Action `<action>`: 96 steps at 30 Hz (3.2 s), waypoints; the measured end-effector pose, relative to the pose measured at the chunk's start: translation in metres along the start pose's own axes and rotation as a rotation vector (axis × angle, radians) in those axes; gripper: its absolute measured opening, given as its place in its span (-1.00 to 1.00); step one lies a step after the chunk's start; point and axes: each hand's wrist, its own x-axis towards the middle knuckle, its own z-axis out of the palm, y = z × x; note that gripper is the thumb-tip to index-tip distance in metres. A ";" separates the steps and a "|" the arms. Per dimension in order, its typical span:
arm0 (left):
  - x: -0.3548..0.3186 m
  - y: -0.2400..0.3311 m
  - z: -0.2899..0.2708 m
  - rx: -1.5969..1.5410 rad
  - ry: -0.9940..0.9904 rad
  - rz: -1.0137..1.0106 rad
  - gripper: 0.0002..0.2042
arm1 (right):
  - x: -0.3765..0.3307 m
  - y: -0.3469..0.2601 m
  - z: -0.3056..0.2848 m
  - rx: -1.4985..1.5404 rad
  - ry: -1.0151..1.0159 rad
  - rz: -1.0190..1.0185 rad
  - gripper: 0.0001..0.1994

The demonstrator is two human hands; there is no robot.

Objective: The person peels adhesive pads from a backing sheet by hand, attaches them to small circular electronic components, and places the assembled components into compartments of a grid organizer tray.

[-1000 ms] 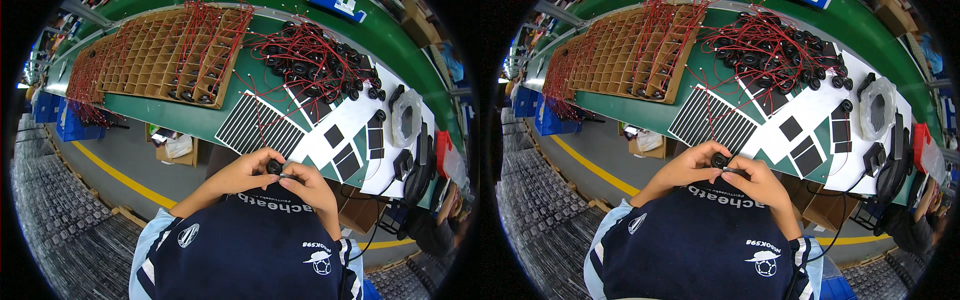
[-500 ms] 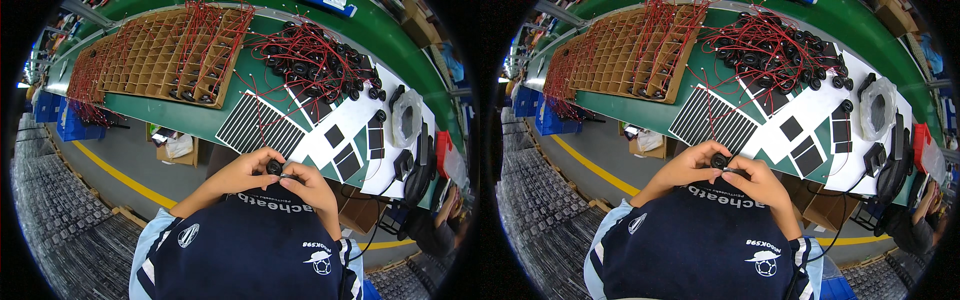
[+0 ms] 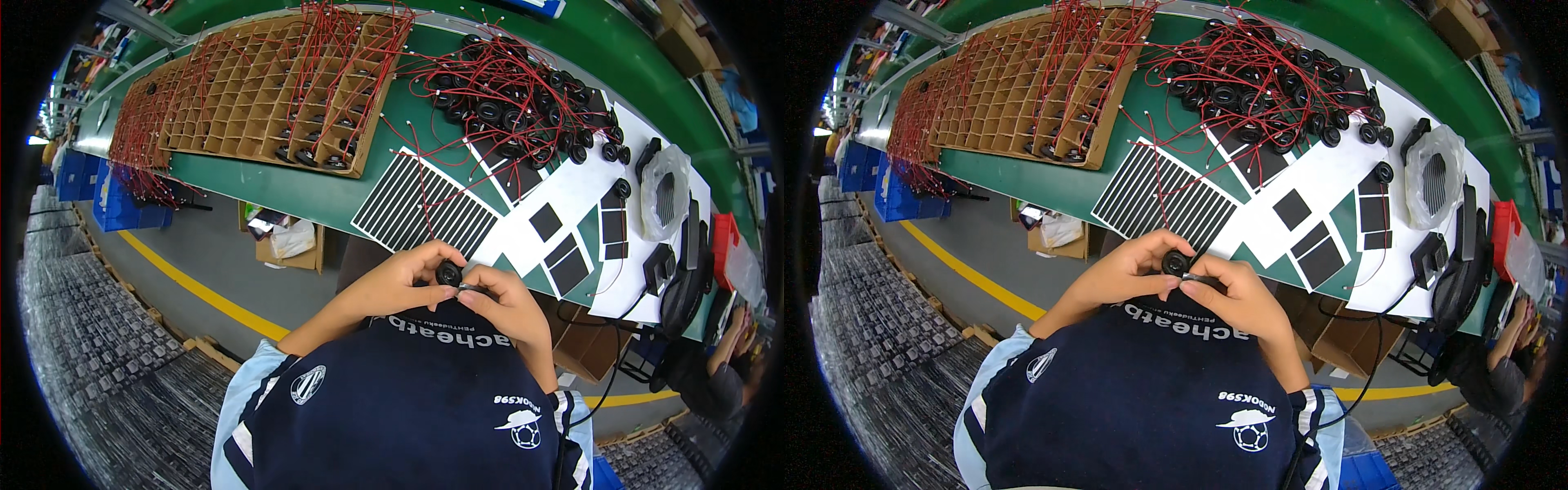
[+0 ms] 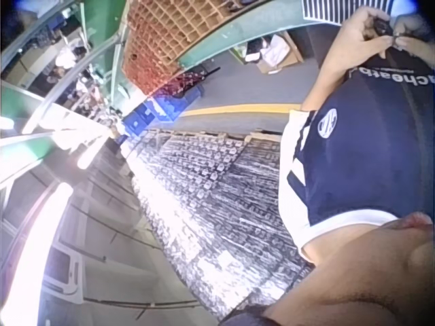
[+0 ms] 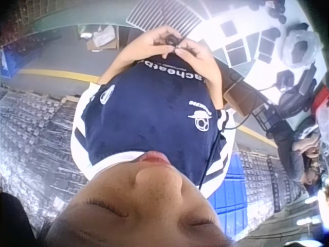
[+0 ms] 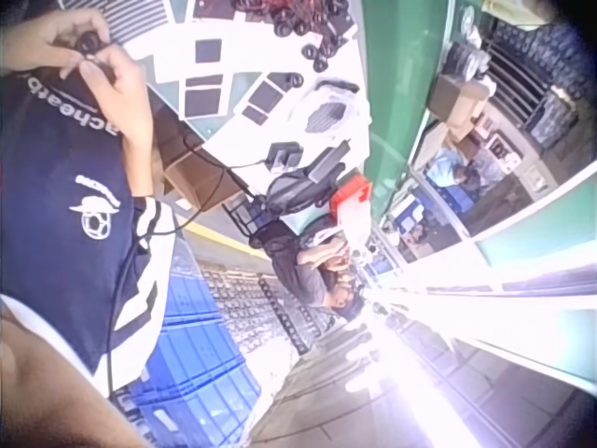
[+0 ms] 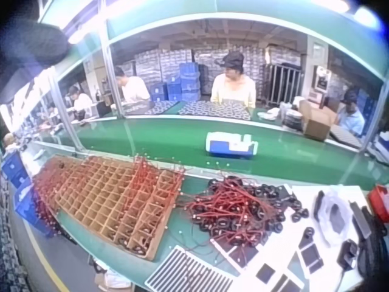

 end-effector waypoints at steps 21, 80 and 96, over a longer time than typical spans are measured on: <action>0.000 -0.003 -0.001 0.036 0.019 0.005 -0.68 | 0.001 0.000 0.001 -0.008 0.009 0.006 -0.89; 0.001 0.009 0.003 -0.254 0.063 0.046 -0.74 | 0.003 -0.002 0.001 0.163 0.047 -0.106 -0.66; 0.001 0.008 0.004 -0.284 0.028 0.049 -0.75 | 0.003 -0.003 -0.002 0.153 0.036 -0.177 -0.63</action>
